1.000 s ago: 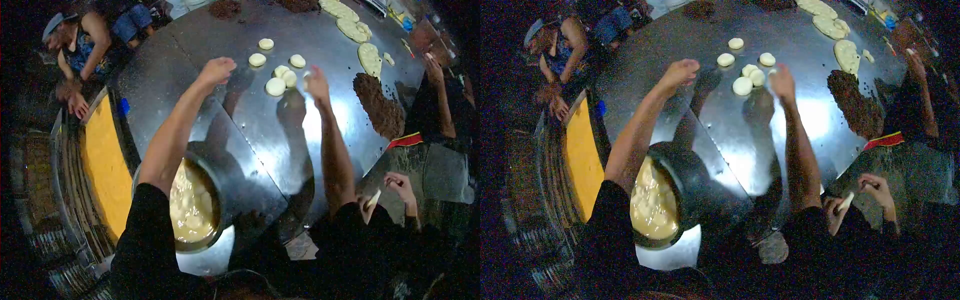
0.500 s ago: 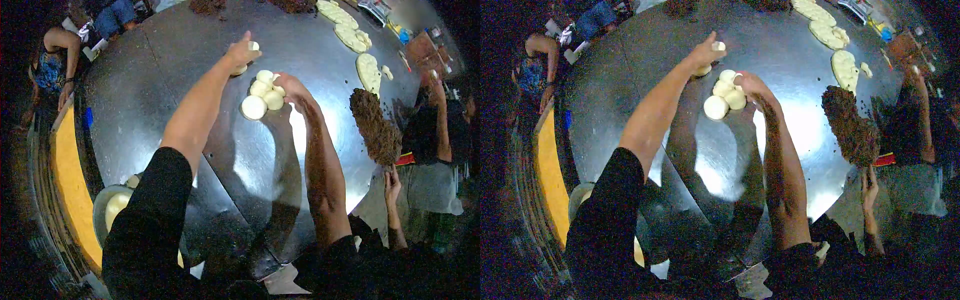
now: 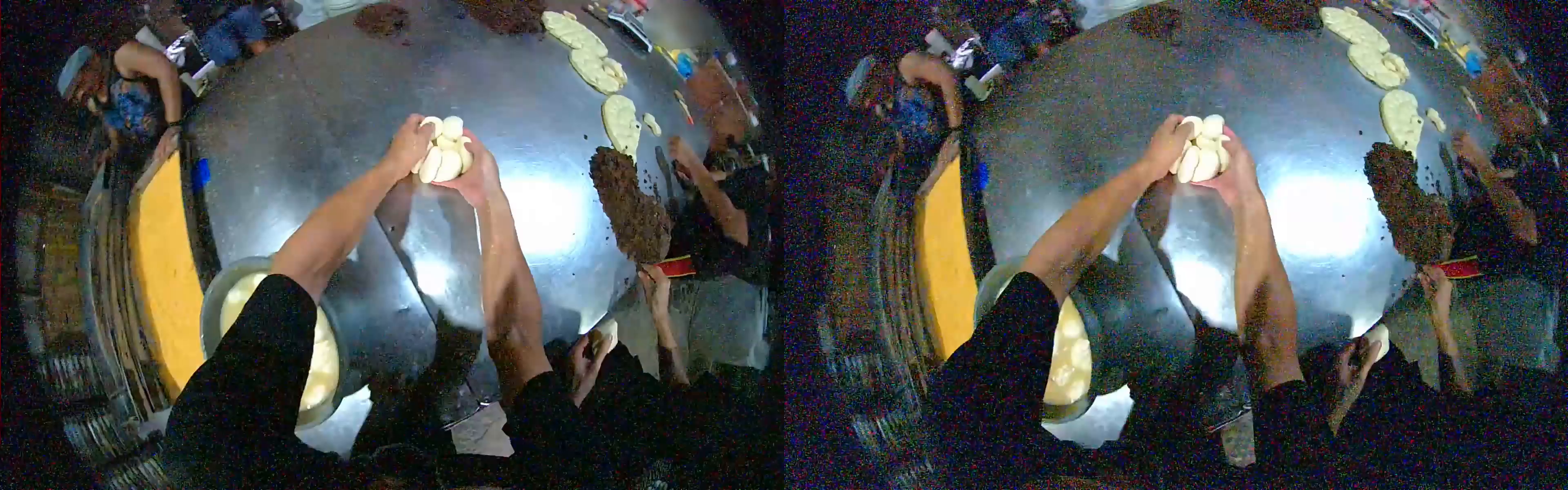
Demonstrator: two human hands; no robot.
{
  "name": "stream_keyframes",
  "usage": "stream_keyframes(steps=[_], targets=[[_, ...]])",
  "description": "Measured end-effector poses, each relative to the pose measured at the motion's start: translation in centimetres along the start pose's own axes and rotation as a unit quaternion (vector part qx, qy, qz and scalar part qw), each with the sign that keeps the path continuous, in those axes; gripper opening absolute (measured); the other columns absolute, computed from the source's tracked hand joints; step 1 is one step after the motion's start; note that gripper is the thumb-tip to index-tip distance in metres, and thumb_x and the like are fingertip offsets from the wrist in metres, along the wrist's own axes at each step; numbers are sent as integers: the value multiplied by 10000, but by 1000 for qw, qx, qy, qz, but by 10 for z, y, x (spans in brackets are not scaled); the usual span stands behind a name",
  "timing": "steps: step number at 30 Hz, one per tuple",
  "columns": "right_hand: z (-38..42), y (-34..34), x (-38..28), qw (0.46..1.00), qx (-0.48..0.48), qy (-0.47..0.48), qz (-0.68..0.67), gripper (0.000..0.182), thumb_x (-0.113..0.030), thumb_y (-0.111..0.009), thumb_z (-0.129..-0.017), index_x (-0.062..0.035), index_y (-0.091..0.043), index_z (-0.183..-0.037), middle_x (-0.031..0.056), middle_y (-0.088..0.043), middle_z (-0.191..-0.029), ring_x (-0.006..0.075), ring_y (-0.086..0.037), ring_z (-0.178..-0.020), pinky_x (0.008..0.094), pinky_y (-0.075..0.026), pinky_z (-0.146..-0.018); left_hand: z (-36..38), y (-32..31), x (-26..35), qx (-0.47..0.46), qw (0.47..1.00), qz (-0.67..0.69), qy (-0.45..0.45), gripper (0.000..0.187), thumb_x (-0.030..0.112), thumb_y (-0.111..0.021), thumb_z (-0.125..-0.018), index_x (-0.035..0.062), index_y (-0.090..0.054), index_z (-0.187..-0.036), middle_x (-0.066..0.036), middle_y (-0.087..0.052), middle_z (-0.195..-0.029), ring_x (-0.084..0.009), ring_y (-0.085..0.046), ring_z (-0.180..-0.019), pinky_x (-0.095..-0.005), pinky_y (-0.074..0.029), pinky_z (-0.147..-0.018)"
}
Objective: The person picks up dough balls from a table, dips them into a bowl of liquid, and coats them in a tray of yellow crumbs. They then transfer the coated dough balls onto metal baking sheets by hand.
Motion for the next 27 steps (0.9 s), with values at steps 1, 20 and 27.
stream_keyframes(steps=[1,20,27], targets=[[8,-8,5,999,-30,5,-39,546,-252,-407,-895,-153,-293,-1420,147,-404,-1365,380,-433,-1227,643,-438,-853,6,9,2,5,1000,-3,2,390,307,-525,-877,2,-555,-1118,-185,-633,-1019,-263,-612,-940,-373,-475,-813],[205,-222,176,779,-208,96,584,748,-214,-729,-724,-147,-379,-1382,192,-420,-1358,336,-470,-1204,444,-414,-967,373,280,49,86,950,-296,58,443,351,-533,-850,59,-522,-1184,-224,-550,-1083,-390,-583,-960,-471,-475,-802],[244,-241,211,422,-153,133,883,821,-445,-640,-787,-212,-234,-1461,217,-139,-1508,464,-207,-1347,515,-258,-1079,409,258,33,18,875,-482,47,623,387,-482,-863,196,-303,-1428,-184,-204,-1492,-429,-268,-1331,-663,-199,-1023]])
Point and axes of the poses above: each hand's wrist, its own z-axis away from the middle knuckle, its own y-axis out of the back of the hand, x = y × z, the point moved 4 cm from there along -z, towards the middle knuckle
